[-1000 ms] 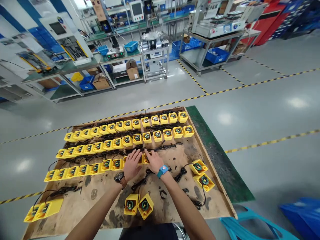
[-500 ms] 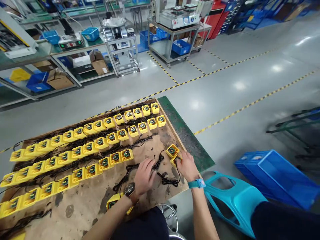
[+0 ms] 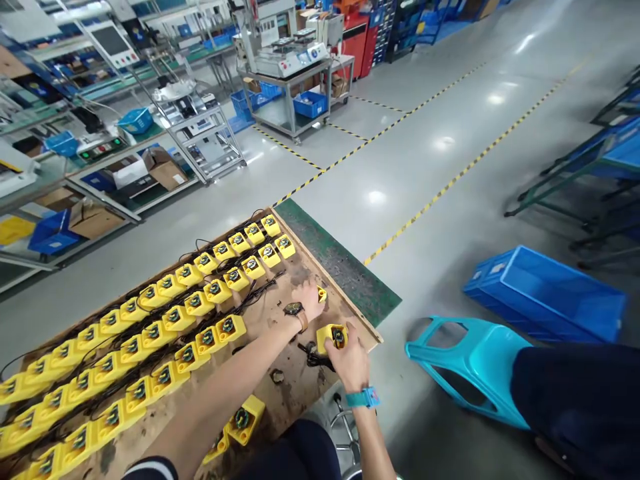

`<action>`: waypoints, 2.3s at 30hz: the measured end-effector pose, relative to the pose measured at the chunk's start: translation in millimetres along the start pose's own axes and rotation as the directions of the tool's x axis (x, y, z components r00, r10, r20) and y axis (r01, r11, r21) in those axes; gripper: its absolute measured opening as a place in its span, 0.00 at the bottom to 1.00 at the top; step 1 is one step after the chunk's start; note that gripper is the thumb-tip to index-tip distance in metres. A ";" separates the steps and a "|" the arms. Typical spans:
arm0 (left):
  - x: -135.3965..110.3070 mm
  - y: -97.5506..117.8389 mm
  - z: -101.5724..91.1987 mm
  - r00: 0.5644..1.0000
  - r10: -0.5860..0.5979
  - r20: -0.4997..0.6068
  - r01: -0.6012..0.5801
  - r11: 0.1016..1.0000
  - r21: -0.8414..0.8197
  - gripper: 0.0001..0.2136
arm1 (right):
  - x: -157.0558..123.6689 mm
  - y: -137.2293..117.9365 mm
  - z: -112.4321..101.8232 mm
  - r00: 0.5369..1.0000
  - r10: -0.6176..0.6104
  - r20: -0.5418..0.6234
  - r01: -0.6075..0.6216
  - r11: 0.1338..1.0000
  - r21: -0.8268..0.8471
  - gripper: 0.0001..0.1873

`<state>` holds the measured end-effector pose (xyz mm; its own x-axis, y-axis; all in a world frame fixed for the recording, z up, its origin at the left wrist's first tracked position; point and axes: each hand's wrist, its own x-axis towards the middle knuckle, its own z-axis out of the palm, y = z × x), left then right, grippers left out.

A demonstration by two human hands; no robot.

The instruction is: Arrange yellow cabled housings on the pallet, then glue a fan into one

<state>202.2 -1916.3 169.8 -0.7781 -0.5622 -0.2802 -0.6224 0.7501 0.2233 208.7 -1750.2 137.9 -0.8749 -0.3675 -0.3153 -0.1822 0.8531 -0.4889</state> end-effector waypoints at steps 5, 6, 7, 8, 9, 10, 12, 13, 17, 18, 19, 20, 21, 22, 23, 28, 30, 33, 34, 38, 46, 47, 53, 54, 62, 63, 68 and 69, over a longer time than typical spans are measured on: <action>-0.3 -16.6 -55.2 0.975 0.221 0.001 -0.221 0.975 -0.022 0.26 | 0.3 -1.6 -25.0 0.996 0.071 -0.047 -0.062 0.983 0.173 0.35; -4.4 -22.2 -70.2 0.958 0.286 -0.007 -0.286 0.958 -0.036 0.28 | 1.6 -3.5 -33.3 0.994 0.079 -0.073 -0.060 0.970 0.238 0.37; -9.6 -28.7 -84.4 0.932 0.361 -0.017 -0.362 0.931 -0.057 0.30 | 3.1 -6.3 -42.0 0.990 0.090 -0.105 -0.053 0.950 0.308 0.39; -15.6 -36.2 -96.4 0.892 0.450 -0.030 -0.451 0.889 -0.083 0.30 | 4.6 -9.9 -50.5 0.985 0.102 -0.140 -0.042 0.926 0.376 0.41; -22.2 -44.7 -105.0 0.836 0.547 -0.044 -0.548 0.830 -0.106 0.29 | 6.1 -14.3 -58.1 0.979 0.111 -0.170 -0.027 0.902 0.430 0.43; -28.9 -54.0 -109.1 0.774 0.631 -0.056 -0.632 0.766 -0.115 0.27 | 7.7 -19.3 -64.3 0.976 0.112 -0.188 -0.013 0.887 0.461 0.43; -41.1 -74.0 -102.0 0.664 0.745 -0.057 -0.748 0.661 -0.067 0.22 | 10.6 -30.1 -70.0 0.978 0.083 -0.193 0.013 0.892 0.451 0.43; -46.0 -84.1 -90.8 0.633 0.773 -0.043 -0.774 0.633 -0.007 0.20 | 11.5 -35.4 -68.8 0.981 0.054 -0.184 0.030 0.904 0.427 0.42; -56.2 -117.5 -18.3 0.556 0.831 -0.002 -0.797 0.534 0.281 0.10 | 8.0 -51.2 -37.0 0.990 -0.082 -0.116 0.100 0.982 0.161 0.33; -57.5 -123.3 -0.2 0.559 0.829 -0.003 -0.789 0.533 0.305 0.08 | 5.2 -53.6 -24.6 0.990 -0.106 -0.092 0.112 0.991 0.066 0.31; -59.2 -128.1 15.5 0.567 0.823 -0.008 -0.779 0.540 0.320 0.07 | 1.8 -55.6 -11.8 0.990 -0.123 -0.067 0.122 0.992 -0.016 0.29; -61.5 -132.1 28.4 0.581 0.813 -0.015 -0.766 0.554 0.325 0.07 | -1.8 -57.2 0.8 0.990 -0.135 -0.046 0.131 0.988 -0.079 0.28; -64.8 -135.4 38.3 0.597 0.802 -0.023 -0.754 0.571 0.325 0.07 | -5.1 -58.7 12.5 0.989 -0.144 -0.028 0.140 0.983 -0.119 0.27; -69.2 -138.2 45.7 0.614 0.788 -0.037 -0.737 0.590 0.330 0.08 | -8.1 -60.1 23.0 0.988 -0.154 -0.013 0.151 0.979 -0.140 0.26; -74.6 -140.4 51.1 0.637 0.769 -0.058 -0.712 0.615 0.338 0.09 | -10.5 -61.4 32.0 0.987 -0.162 0.003 0.161 0.975 -0.151 0.26; -107.1 -139.3 71.6 0.847 0.491 -0.205 -0.438 0.862 0.256 0.32 | -12.2 -58.8 52.4 0.970 -0.229 0.082 0.240 0.954 -0.177 0.31; -114.2 -131.6 83.0 0.921 0.305 -0.242 -0.283 0.952 0.120 0.38 | -8.5 -49.8 50.7 0.945 -0.297 0.136 0.317 0.936 -0.154 0.38; -112.5 -117.7 97.2 0.961 0.107 -0.256 -0.123 0.991 -0.046 0.35 | 3.3 -33.9 43.3 0.836 -0.478 0.269 0.516 0.852 -0.087 0.49; -109.2 -114.6 99.1 0.963 0.080 -0.259 -0.102 0.992 -0.074 0.33 | 9.4 -30.8 40.6 0.789 -0.529 0.313 0.574 0.816 -0.066 0.47; -91.9 -121.0 89.0 0.950 0.029 -0.310 -0.067 0.991 -0.113 0.29 | 40.5 -42.2 35.2 0.683 -0.608 0.404 0.674 0.739 -0.027 0.34; -72.3 -168.7 67.3 0.893 -0.173 -0.415 0.128 0.983 -0.134 0.28 | 76.1 -128.0 63.5 0.520 -0.721 0.458 0.796 0.603 0.045 0.35; -71.3 -171.3 68.5 0.889 -0.184 -0.418 0.140 0.981 -0.133 0.27 | 77.2 -135.5 67.2 0.506 -0.728 0.463 0.806 0.591 0.048 0.35; -73.3 -172.9 74.6 0.867 -0.237 -0.438 0.195 0.971 -0.139 0.26 | 80.4 -123.6 62.3 0.477 -0.760 0.442 0.835 0.549 0.041 0.39; -75.4 -171.3 75.3 0.864 -0.241 -0.443 0.197 0.970 -0.142 0.27 | 79.1 -113.2 59.4 0.496 -0.754 0.431 0.830 0.558 0.022 0.37; -92.5 -162.8 85.1 0.823 -0.178 -0.540 0.104 0.981 -0.165 0.26 | 63.7 -64.6 43.2 0.485 -0.750 0.451 0.851 0.523 -0.044 0.14; -93.6 -163.7 86.5 0.817 -0.170 -0.552 0.092 0.982 -0.167 0.26 | 68.5 -71.0 37.5 0.457 -0.773 0.439 0.866 0.500 -0.021 0.16; -98.2 -158.8 96.5 0.787 -0.087 -0.611 0.041 0.995 -0.089 0.29 | 115.2 -144.1 28.0 0.407 -0.835 0.371 0.903 0.429 -0.024 0.23; -98.7 -155.2 99.3 0.791 -0.057 -0.609 0.027 0.998 -0.059 0.31 | 124.0 -161.8 34.1 0.404 -0.832 0.381 0.906 0.422 -0.040 0.22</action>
<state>383.9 -1942.6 70.0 -0.6314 -0.6997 0.3343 -0.6471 0.7130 0.2700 145.0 -1946.4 150.2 -0.0311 -0.9990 -0.0306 -0.8874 0.0417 -0.4592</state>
